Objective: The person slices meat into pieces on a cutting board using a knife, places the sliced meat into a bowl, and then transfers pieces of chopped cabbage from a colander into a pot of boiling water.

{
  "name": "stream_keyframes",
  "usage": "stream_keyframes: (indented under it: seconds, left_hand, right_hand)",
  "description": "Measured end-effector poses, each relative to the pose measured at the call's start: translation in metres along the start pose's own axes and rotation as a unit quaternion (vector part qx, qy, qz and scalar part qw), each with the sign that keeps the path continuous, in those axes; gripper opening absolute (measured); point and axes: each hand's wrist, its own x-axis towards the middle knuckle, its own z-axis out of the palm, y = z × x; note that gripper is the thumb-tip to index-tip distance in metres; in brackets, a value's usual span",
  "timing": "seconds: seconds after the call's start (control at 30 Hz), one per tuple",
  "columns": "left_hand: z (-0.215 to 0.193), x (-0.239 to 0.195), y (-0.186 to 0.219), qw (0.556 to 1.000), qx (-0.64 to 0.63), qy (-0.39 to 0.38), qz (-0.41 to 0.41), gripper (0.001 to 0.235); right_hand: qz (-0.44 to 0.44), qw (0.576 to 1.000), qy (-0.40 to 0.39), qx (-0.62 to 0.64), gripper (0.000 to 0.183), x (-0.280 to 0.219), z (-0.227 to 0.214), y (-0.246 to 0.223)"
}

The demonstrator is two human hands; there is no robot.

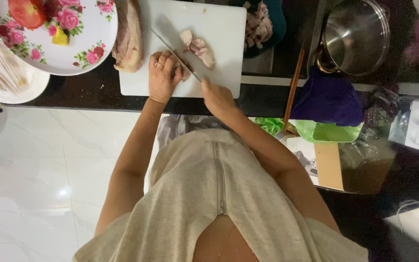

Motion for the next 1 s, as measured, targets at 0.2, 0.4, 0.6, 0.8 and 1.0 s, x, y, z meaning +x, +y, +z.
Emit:
stream_keyframes:
  seconds: [0.2, 0.4, 0.6, 0.8, 1.0]
  left_hand:
    - [0.006, -0.003, -0.005, 1.000, 0.018, 0.008, 0.007, 0.038]
    - [0.008, -0.012, -0.010, 1.000, 0.025, 0.004, 0.001, 0.033]
    - [-0.006, -0.014, -0.008, 0.996, -0.069, 0.012, -0.050, 0.046]
    - [-0.005, -0.012, -0.009, 1.000, -0.023, -0.002, 0.004, 0.039]
    - [-0.007, -0.012, -0.009, 1.000, -0.011, -0.005, 0.014, 0.044]
  right_hand:
    - [0.066, 0.994, -0.085, 0.034, 0.026, -0.030, -0.007, 0.018]
    - [0.036, 0.997, -0.050, 0.048, 0.018, 0.032, 0.002, 0.010]
    - [0.081, 0.993, -0.088, 0.021, 0.025, -0.057, -0.038, 0.027]
    - [0.081, 0.996, -0.035, 0.013, 0.027, -0.058, -0.050, 0.003]
    - [0.064, 0.996, -0.058, -0.008, 0.023, -0.074, -0.046, -0.020]
